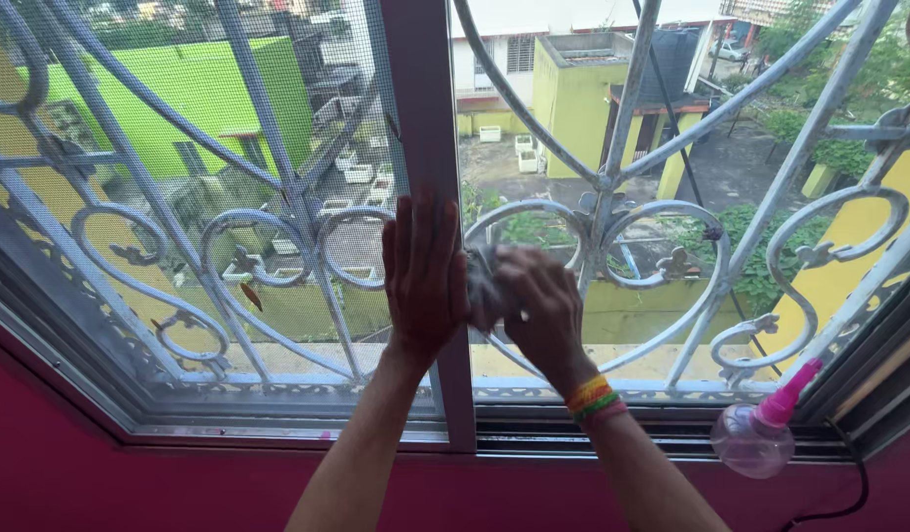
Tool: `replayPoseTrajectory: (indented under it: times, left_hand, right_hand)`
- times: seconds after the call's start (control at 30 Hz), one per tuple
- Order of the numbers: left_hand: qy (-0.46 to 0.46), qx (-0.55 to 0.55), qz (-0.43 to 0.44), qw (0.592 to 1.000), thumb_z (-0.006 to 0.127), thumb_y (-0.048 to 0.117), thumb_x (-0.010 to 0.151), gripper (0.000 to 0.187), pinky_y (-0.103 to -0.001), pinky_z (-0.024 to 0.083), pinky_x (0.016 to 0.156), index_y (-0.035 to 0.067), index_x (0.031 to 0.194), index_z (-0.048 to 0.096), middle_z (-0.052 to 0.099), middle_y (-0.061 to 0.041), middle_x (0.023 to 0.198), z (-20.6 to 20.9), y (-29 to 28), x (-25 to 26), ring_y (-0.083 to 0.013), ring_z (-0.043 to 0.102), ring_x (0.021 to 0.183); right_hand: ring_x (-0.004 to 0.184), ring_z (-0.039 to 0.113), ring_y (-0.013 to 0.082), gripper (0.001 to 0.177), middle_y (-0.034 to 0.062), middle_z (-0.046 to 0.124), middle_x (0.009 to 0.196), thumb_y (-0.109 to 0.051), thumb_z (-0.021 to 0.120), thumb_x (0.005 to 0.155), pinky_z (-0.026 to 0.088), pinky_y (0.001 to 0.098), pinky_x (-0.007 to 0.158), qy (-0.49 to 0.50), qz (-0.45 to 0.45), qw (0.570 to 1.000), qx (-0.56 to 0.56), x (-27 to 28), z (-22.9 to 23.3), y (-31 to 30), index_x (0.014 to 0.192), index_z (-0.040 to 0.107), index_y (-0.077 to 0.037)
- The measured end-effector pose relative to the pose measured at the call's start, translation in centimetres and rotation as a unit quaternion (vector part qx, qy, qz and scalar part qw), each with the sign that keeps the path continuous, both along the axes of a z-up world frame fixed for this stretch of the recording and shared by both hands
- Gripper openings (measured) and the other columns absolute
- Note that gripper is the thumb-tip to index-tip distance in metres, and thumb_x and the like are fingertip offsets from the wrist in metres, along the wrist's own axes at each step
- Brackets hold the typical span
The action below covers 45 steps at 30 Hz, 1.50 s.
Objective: The person wipes the glass panes and metal frame of a window using a cloth and a spray bottle.
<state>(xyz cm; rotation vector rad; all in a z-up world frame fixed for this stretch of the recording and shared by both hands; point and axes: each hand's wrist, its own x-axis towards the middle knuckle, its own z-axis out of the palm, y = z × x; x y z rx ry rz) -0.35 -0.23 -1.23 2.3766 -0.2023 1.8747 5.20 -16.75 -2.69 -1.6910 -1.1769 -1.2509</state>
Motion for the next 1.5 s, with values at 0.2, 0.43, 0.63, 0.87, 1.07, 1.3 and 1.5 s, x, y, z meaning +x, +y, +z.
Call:
replayPoseTrajectory:
  times: [0.2, 0.43, 0.63, 0.87, 1.07, 1.3, 1.5]
  left_hand:
    - [0.002, 0.014, -0.001, 1.0, 0.04, 0.021, 0.112, 0.049, -0.053, 0.014, 0.133, 0.004, 0.157, 0.045, 0.033, -0.02, 0.167, -0.8, 0.3, 0.0, -0.0394, 0.026, 0.159]
    - [0.007, 0.005, -0.008, 1.0, 0.043, 0.021, 0.111, 0.049, -0.052, 0.014, 0.133, 0.003, 0.156, 0.046, 0.034, -0.021, 0.167, -0.8, 0.1, -0.3, -0.0391, 0.027, 0.16]
    - [0.016, -0.006, -0.026, 1.0, 0.045, 0.02, 0.109, 0.05, -0.053, 0.015, 0.133, 0.001, 0.155, 0.046, 0.034, -0.022, 0.167, -0.7, -0.4, -0.9, -0.0397, 0.027, 0.16]
    - [0.007, 0.008, 0.0, 1.0, 0.041, 0.022, 0.111, 0.049, -0.053, 0.014, 0.134, 0.004, 0.157, 0.045, 0.033, -0.02, 0.167, -1.5, 0.3, 0.2, -0.0385, 0.026, 0.16]
    - [0.0, 0.018, -0.004, 1.0, 0.038, 0.024, 0.113, 0.05, -0.053, 0.013, 0.135, 0.005, 0.159, 0.041, 0.03, -0.019, 0.169, -1.5, 0.4, -0.1, -0.0379, 0.024, 0.161]
    - [0.002, 0.016, -0.001, 1.0, 0.039, 0.023, 0.113, 0.05, -0.053, 0.015, 0.134, 0.005, 0.159, 0.041, 0.031, -0.02, 0.168, -1.1, 0.0, -0.4, -0.0385, 0.025, 0.16]
    - [-0.003, 0.011, 0.004, 1.0, 0.042, 0.024, 0.111, 0.049, -0.052, 0.016, 0.134, 0.006, 0.157, 0.044, 0.033, -0.018, 0.167, -0.9, -0.2, -0.6, -0.038, 0.026, 0.16]
  right_hand:
    - [0.128, 0.06, 0.0318, 0.047, 0.0047, 0.069, 0.13, 0.0, 0.076, 0.064, 0.048, 0.044, 0.099, -0.006, 0.002, 1.0, -0.03, 1.0, 1.4, -0.2, 0.108, 0.065, -0.012]
    - [0.132, 0.059, 0.0306, 0.039, 0.0048, 0.067, 0.133, -0.003, 0.08, 0.077, 0.048, 0.0447, 0.107, -0.04, 0.002, 0.999, 0.031, 2.1, 2.5, 0.5, 0.111, 0.064, -0.012]
    - [0.128, 0.06, 0.0298, 0.041, 0.0024, 0.068, 0.132, -0.004, 0.08, 0.071, 0.047, 0.0443, 0.1, 0.008, -0.007, 0.999, -0.04, -0.1, -3.2, -0.3, 0.109, 0.067, -0.013]
    - [0.131, 0.057, 0.0311, 0.041, 0.0043, 0.065, 0.136, -0.01, 0.083, 0.073, 0.046, 0.0467, 0.104, -0.032, -0.021, 0.999, 0.001, 1.5, 2.2, 0.4, 0.112, 0.073, -0.018]
    - [0.133, 0.056, 0.0295, 0.031, 0.0037, 0.064, 0.136, -0.014, 0.084, 0.075, 0.044, 0.0467, 0.103, -0.014, -0.02, 1.0, -0.008, 0.3, -2.4, 0.7, 0.104, 0.074, -0.02]
    - [0.129, 0.058, 0.0294, 0.032, 0.0036, 0.065, 0.132, -0.021, 0.087, 0.073, 0.042, 0.0467, 0.097, -0.035, 0.001, 0.998, -0.056, 1.2, -2.3, 0.0, 0.103, 0.075, -0.022]
    - [0.134, 0.056, 0.027, 0.031, 0.0006, 0.063, 0.138, -0.019, 0.088, 0.076, 0.043, 0.0452, 0.106, -0.048, -0.035, 0.998, -0.004, 1.6, -1.4, 0.7, 0.105, 0.075, -0.024]
